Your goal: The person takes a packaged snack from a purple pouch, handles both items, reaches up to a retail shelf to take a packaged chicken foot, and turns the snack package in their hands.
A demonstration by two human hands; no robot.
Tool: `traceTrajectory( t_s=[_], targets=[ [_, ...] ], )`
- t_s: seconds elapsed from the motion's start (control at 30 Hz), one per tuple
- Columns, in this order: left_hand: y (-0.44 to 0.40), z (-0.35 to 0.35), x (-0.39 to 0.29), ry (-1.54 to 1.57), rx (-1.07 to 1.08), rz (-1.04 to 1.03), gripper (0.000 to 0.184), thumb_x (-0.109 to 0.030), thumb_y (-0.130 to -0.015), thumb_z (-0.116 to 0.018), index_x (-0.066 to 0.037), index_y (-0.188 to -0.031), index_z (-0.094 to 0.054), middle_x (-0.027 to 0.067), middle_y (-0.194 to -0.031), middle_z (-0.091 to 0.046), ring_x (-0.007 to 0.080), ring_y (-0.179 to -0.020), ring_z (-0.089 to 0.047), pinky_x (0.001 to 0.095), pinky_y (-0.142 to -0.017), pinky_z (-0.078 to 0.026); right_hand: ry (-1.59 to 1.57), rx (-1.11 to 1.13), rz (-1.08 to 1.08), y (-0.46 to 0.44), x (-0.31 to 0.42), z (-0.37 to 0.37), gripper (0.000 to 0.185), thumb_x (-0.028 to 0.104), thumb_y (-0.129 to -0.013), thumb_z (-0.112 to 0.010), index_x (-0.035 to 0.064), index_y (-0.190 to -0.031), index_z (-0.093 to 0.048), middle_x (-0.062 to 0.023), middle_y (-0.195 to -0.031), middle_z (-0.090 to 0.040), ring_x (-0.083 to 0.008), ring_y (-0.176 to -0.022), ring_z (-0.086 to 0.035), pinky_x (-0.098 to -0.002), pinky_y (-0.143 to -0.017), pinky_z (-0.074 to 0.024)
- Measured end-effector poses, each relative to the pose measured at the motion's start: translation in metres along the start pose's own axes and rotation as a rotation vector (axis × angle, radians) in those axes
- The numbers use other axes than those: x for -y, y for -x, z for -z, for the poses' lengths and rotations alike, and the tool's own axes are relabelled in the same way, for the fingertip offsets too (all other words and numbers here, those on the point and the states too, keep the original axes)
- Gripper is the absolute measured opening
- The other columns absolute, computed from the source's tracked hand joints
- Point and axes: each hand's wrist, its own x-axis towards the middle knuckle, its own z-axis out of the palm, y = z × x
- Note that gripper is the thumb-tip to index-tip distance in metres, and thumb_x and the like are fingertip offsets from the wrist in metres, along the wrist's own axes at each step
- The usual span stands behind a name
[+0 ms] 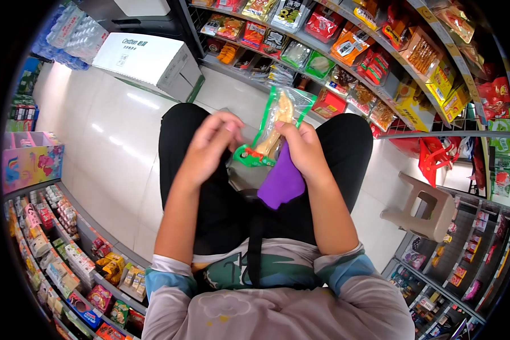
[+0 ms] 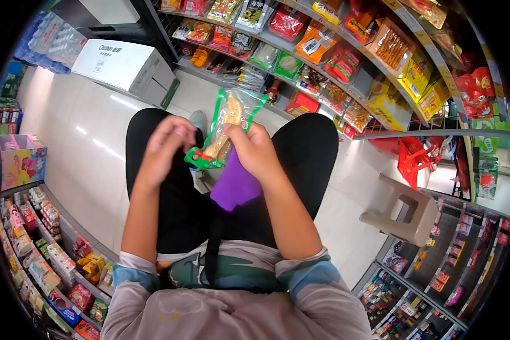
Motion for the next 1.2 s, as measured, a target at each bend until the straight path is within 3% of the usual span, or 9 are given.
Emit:
traceTrajectory(
  t_s=[0.13, 0.2, 0.33, 1.2],
  targets=[
    [-0.012, 0.015, -0.074, -0.217, -0.197, -0.394, 0.04, -0.029, -0.105, -0.035, 0.001, -0.114, -0.06, 0.0074, -0.095, -0.061, 0.0107, -0.074, -0.051, 0.0245, -0.074, -0.042, -0.158, -0.212, -0.08, 0.003, 0.019, 0.02, 0.023, 0.028, -0.093, -0.06, 0.007, -0.084, -0.063, 0.0027, -0.067, -0.055, -0.0072, -0.054, -0.05, -0.0237, -0.05, -0.0383],
    [-0.013, 0.019, -0.127, -0.09, -0.067, -0.722, 0.052, -0.039, -0.103, -0.031, 0.002, -0.122, -0.056, 0.0144, -0.111, -0.06, 0.0188, -0.084, -0.054, 0.0339, -0.079, -0.043, -0.161, -0.288, -0.046, 0.0, 0.019, 0.028, 0.023, 0.029, -0.092, -0.06, 0.0072, -0.084, -0.061, 0.002, -0.065, -0.053, -0.0082, -0.052, -0.049, -0.0244, -0.047, -0.0375],
    [0.009, 0.021, -0.175, -0.025, 0.061, -0.993, 0.049, -0.038, -0.103, -0.032, 0.002, -0.12, -0.056, 0.0139, -0.109, -0.059, 0.0183, -0.083, -0.053, 0.0334, -0.078, -0.043, -0.181, -0.432, -0.074, -0.006, 0.013, 0.031, 0.028, 0.034, -0.09, -0.06, 0.0062, -0.086, -0.06, 0.0001, -0.063, -0.053, -0.0097, -0.049, -0.049, -0.0254, -0.044, -0.0353],
    [0.061, -0.004, -0.143, -0.059, -0.102, -1.055, 0.03, -0.03, -0.102, -0.04, -0.003, -0.107, -0.052, 0.0101, -0.097, -0.055, 0.0152, -0.076, -0.052, 0.0298, -0.07, -0.044, -0.275, -0.438, -0.075, 0.001, 0.008, 0.041, 0.03, 0.035, -0.088, -0.062, 0.0054, -0.094, -0.06, 0.0008, -0.066, -0.054, -0.0091, -0.053, -0.049, -0.0235, -0.047, -0.0347]
  ],
)
